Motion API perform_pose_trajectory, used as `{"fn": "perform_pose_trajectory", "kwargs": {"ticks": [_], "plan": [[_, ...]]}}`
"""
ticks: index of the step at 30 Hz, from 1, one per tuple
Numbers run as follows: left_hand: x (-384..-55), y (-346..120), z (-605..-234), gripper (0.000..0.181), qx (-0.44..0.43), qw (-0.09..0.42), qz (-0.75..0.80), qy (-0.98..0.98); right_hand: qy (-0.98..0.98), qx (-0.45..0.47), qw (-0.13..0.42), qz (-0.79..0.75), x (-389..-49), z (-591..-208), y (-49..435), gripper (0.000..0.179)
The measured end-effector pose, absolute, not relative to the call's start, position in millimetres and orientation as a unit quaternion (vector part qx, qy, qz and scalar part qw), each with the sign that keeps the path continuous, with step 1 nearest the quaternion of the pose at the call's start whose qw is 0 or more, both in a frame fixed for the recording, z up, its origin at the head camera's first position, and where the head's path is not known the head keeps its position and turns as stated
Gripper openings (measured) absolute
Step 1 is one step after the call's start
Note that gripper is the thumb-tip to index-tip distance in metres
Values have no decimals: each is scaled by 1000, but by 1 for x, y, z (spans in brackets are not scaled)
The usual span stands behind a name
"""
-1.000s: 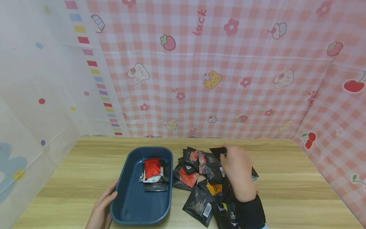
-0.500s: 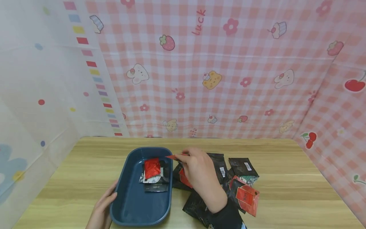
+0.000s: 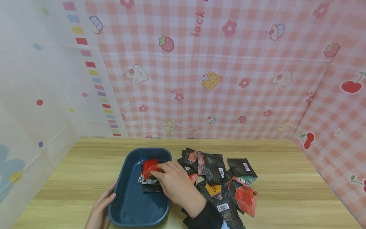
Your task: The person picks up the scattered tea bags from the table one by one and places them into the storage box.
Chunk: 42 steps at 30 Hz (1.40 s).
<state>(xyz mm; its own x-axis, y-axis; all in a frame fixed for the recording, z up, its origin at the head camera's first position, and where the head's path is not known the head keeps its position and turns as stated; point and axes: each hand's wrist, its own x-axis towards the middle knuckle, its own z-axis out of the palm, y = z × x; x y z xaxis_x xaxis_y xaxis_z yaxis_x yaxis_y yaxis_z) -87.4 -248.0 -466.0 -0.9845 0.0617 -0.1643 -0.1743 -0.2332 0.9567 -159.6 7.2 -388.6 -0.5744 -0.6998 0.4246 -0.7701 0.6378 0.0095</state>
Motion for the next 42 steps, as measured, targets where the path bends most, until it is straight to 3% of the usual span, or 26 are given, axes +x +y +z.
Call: {"fn": "perform_pose_trajectory", "kwargs": {"ticks": [11,26,35,42], "plan": [[-89,-248,-466,64,-52,78,783,615,-899,407,143,80,-158,-401,-3,37],[-89,-249,-469,64,-34,68,790,608,-906,391,119,111,-164,-399,3,38],[-87,-250,-470,59,-26,64,800,596,-927,329,89,156,-178,-389,33,39],[-87,-249,-472,48,-13,56,810,584,-951,238,8,198,-192,-388,67,54]]}}
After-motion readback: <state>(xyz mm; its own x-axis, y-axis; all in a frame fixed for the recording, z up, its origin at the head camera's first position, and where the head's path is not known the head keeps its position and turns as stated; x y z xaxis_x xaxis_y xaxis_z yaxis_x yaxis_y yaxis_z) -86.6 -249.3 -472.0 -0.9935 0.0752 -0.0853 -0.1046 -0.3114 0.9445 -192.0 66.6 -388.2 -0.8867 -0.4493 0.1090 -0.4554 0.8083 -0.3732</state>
